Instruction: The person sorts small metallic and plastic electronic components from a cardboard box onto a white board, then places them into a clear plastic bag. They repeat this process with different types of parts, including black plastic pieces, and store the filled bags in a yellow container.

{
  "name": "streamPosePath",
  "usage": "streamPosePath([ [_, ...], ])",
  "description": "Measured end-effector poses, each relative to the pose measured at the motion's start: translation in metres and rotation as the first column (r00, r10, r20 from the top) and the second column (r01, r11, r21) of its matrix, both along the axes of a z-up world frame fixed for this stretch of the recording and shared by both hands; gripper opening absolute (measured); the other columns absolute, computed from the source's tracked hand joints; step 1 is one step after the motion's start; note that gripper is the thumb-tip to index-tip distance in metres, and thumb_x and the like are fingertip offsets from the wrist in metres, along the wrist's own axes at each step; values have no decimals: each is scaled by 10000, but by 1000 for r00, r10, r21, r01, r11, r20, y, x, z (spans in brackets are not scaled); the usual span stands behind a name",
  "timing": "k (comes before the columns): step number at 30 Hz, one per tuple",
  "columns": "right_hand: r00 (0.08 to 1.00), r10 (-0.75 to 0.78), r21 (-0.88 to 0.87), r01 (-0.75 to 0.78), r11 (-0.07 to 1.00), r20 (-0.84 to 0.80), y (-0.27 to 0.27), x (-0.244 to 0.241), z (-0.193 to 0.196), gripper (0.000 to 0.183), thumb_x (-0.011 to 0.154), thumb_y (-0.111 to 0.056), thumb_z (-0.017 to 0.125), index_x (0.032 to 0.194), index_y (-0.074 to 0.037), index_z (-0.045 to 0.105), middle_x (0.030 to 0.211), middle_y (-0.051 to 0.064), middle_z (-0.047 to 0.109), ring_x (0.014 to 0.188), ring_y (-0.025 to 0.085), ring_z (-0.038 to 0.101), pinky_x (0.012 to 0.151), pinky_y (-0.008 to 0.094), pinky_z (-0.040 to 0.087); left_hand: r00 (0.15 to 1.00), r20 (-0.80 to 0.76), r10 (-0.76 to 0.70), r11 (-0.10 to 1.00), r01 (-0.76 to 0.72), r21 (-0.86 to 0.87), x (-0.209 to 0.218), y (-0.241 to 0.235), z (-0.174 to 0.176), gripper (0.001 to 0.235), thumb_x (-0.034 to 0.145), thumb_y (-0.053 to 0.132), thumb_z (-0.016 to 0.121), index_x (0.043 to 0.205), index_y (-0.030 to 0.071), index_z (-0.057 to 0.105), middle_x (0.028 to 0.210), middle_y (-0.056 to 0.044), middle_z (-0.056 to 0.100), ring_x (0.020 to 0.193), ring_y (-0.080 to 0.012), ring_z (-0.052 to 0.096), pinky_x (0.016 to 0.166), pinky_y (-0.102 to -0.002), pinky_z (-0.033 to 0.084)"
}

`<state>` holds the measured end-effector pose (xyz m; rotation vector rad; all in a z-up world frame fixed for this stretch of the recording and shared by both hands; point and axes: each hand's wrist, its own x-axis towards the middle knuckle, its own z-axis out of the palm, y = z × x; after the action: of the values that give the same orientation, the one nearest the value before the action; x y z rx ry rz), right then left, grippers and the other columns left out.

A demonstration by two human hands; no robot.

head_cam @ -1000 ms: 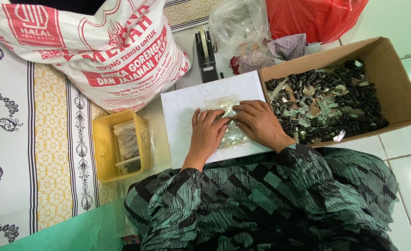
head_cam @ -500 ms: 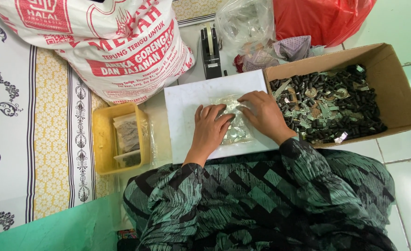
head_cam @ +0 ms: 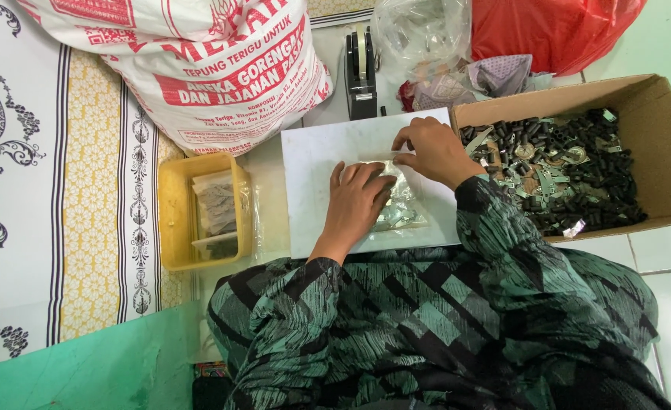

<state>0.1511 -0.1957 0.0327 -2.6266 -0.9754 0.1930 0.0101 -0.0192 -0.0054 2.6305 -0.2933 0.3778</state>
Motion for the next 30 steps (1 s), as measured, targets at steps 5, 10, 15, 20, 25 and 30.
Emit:
streamPosePath([
  [5, 1000, 18, 12, -18, 1000, 18, -3, -2, 2, 200, 858, -298, 837, 971, -157, 749, 925, 22, 653, 942, 253, 642, 792, 434, 536, 997, -29, 73, 981, -77, -178, 4, 8, 20, 375, 999, 205, 656, 1370, 249, 621, 1349, -55, 598, 1285, -291, 540, 1157, -621, 332],
  [10, 999, 25, 34, -27, 999, 48, -5, -13, 15, 182, 872, -258, 826, 1000, -171, 731, 902, -7, 677, 946, 233, 657, 875, 431, 497, 963, -60, 264, 934, -270, -235, 16, 25, 12, 523, 958, 242, 758, 1432, 158, 554, 1290, -100, 537, 1219, -356, 515, 1109, -613, 301],
  [15, 992, 48, 77, -57, 995, 113, -7, -18, 11, 193, 859, -253, 831, 993, -168, 721, 901, -4, 695, 943, 233, 663, 901, 438, 487, 967, -20, 256, 949, -255, -188, 24, 25, 9, 263, 933, 286, 786, 1173, 222, 700, 1139, 21, 535, 1099, -222, 496, 1088, -541, 288],
  [20, 990, 36, 112, -51, 992, 133, -13, -23, 12, 194, 851, -208, 837, 1000, -170, 718, 910, -12, 713, 940, 218, 669, 923, 427, 468, 967, 36, 254, 960, -247, -128, 26, 25, -1, 173, 888, 257, 820, 1023, 295, 719, 974, 98, 552, 988, -169, 541, 1069, -518, 330],
  [25, 995, 13, 234, -37, 971, 103, -24, -21, 3, 195, 838, -143, 836, 999, -145, 725, 910, 11, 707, 895, 232, 665, 826, 393, 497, 968, 109, 227, 971, -215, -109, 24, 22, 7, 158, 914, 181, 804, 993, 261, 692, 901, 78, 572, 938, -157, 574, 1072, -504, 325],
  [30, 979, 51, 255, -101, 962, 197, -28, -26, -3, 187, 846, -71, 801, 1009, -125, 725, 945, 44, 690, 909, 259, 664, 821, 400, 518, 972, 124, 202, 978, -195, -70, 23, 23, 9, 234, 880, 113, 812, 1008, 259, 681, 899, 83, 578, 932, -147, 585, 1093, -508, 318],
])
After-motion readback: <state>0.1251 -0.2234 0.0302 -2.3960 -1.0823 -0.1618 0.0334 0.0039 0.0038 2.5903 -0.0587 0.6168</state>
